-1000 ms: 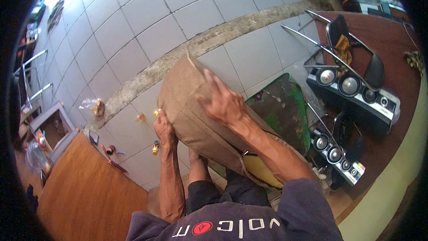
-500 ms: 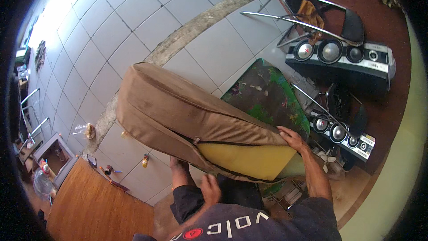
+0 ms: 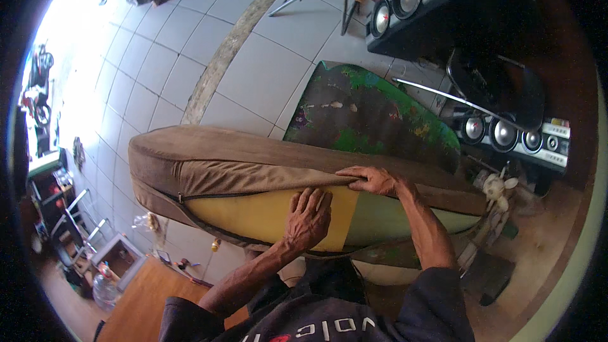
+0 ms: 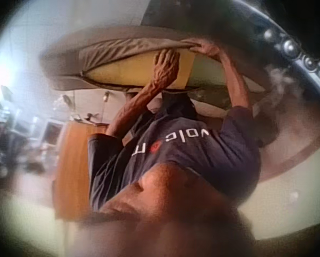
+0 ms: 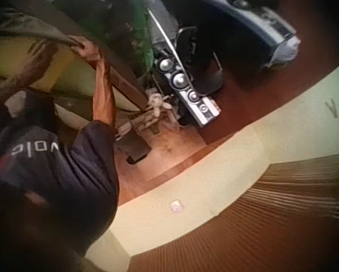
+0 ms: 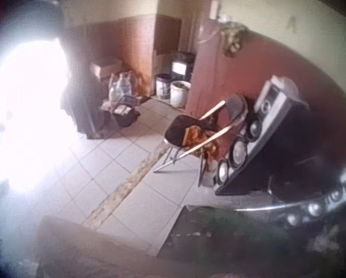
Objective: The person inserts a yellow foam pad into a brown cushion cover and then zips it closed. The person repeatedly adjusts the foam and cover to ensure a snug fit before completing the zipper closure.
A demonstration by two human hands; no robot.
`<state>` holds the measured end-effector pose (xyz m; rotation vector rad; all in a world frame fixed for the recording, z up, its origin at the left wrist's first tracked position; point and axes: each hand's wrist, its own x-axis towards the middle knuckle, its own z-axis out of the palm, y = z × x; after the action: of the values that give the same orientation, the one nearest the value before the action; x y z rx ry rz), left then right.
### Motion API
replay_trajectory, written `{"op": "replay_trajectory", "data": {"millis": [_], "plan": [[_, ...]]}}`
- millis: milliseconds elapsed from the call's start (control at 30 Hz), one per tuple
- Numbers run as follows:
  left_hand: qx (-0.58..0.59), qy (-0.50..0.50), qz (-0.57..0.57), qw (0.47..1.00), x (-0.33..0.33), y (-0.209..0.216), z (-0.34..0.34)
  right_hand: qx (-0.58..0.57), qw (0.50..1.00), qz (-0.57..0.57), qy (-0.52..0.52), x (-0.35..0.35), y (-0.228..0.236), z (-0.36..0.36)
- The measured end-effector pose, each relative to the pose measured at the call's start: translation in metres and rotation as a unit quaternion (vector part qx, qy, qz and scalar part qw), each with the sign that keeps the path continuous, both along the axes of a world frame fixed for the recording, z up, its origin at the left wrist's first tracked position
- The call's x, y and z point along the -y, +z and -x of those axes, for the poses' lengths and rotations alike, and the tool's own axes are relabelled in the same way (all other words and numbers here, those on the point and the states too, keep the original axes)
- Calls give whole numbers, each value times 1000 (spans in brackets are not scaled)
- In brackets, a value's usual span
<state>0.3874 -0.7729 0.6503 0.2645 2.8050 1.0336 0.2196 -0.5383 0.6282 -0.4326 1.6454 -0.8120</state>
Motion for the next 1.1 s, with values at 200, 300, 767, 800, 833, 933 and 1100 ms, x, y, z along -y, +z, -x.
{"op": "replay_trajectory", "data": {"millis": [200, 300, 767, 800, 833, 933, 1100], "plan": [[15, 9, 59, 998, -31, -10, -2, -168, 983, 67, 6, 2, -15, 0], [23, 21, 86, 996, -40, -14, -5, -234, 968, 83, 42, 12, -23, -1], [17, 14, 118, 993, -43, -19, -55, -207, 971, 106, 52, 37, -31, -25], [30, 10, 110, 993, -43, -21, -53, -212, 969, 89, 91, 37, -28, -19], [65, 5, 114, 991, -42, -22, -51, -279, 953, 109, 43, 37, -24, -14], [82, 20, 88, 993, -41, -27, -44, -297, 931, 96, 190, 30, -6, -20], [104, 19, 59, 993, -40, -30, -38, -367, 908, 136, 150, 18, 4, -71]]}}
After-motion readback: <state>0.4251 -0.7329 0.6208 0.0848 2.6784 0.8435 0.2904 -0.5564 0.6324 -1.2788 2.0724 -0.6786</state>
